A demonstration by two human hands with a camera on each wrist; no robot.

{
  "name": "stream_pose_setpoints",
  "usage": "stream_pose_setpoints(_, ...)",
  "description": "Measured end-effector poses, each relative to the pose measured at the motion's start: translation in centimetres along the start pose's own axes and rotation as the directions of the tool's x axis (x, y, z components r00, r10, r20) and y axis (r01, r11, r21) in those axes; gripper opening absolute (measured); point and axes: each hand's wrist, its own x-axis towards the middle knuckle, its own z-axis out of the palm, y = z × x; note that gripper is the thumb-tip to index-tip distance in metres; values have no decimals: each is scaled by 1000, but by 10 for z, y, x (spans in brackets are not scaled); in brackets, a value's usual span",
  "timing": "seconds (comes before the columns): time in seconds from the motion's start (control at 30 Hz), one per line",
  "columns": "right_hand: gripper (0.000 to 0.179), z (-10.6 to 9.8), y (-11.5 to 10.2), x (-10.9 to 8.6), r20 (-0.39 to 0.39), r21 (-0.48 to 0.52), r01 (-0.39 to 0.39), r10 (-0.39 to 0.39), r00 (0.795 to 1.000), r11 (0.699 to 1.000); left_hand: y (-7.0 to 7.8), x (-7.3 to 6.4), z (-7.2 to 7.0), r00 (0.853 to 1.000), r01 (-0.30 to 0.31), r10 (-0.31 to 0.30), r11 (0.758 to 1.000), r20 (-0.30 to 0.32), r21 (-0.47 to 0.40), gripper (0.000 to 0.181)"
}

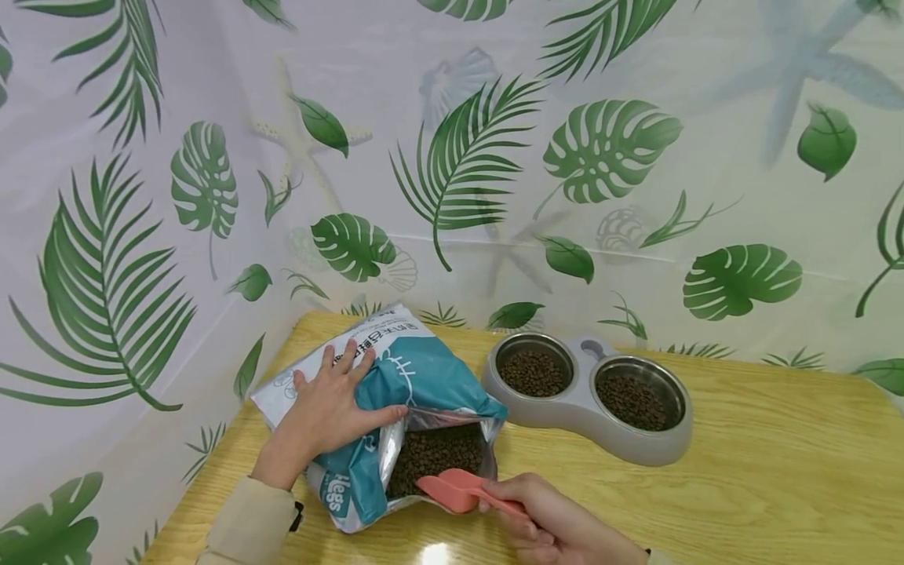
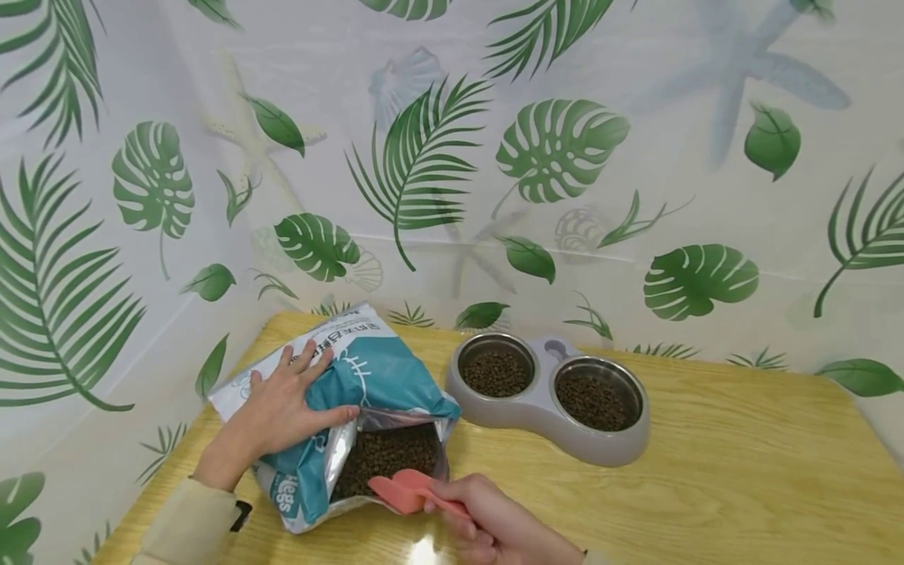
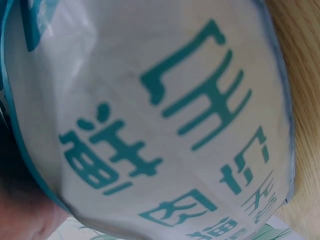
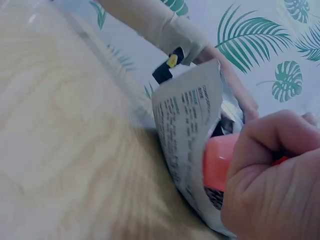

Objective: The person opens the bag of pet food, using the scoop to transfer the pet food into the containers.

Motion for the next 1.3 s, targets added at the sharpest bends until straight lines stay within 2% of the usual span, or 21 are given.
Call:
stream_pose_setpoints(0.1,30,5,6,7,-45,-7,26,-27,999,1000,1,0,0,1000,0,0,1000,-1,0,108)
stream_pose_setpoints(0.17,30,8,10,12,-125,-83,51,-62,990,995,1,1,-1,1000,-1,1,1000,-1,1,108)
stream_pose_setpoints(0.23,30,11,12,16,-203,-176,72,-107,973,982,0,1,-1,1000,-1,1,1000,-3,4,108)
stream_pose_setpoints(0.3,31,13,14,19,-246,-254,84,-149,958,963,1,1,-1,1000,-1,1,1000,-3,7,108)
stream_pose_setpoints(0.43,33,12,15,17,-257,-355,108,-208,944,929,1,2,-1,1000,1,-1,1000,4,4,108)
stream_pose_setpoints(0.67,35,3,15,0,-291,-399,123,-253,923,909,1,2,-3,1000,4,-4,1000,17,5,108)
stream_pose_setpoints(0.97,32,-9,10,-17,-262,-362,148,-253,931,920,1,3,-6,1000,4,-4,1000,16,10,108)
stream_pose_setpoints(1.03,32,-10,7,-22,-229,-339,172,-259,938,925,1,3,-7,1000,5,-5,1000,16,8,108)
stream_pose_setpoints(1.13,31,-8,1,-33,-137,-273,265,-310,941,925,1,3,-6,1000,7,-7,1000,24,2,108)
stream_pose_setpoints(1.23,32,-7,-6,-45,-29,-186,389,-401,916,902,1,3,-6,1000,7,-6,1000,27,0,108)
stream_pose_setpoints(1.3,34,-9,-11,-54,10,-150,441,-444,896,885,2,3,-7,1000,5,-5,1000,25,-1,108)
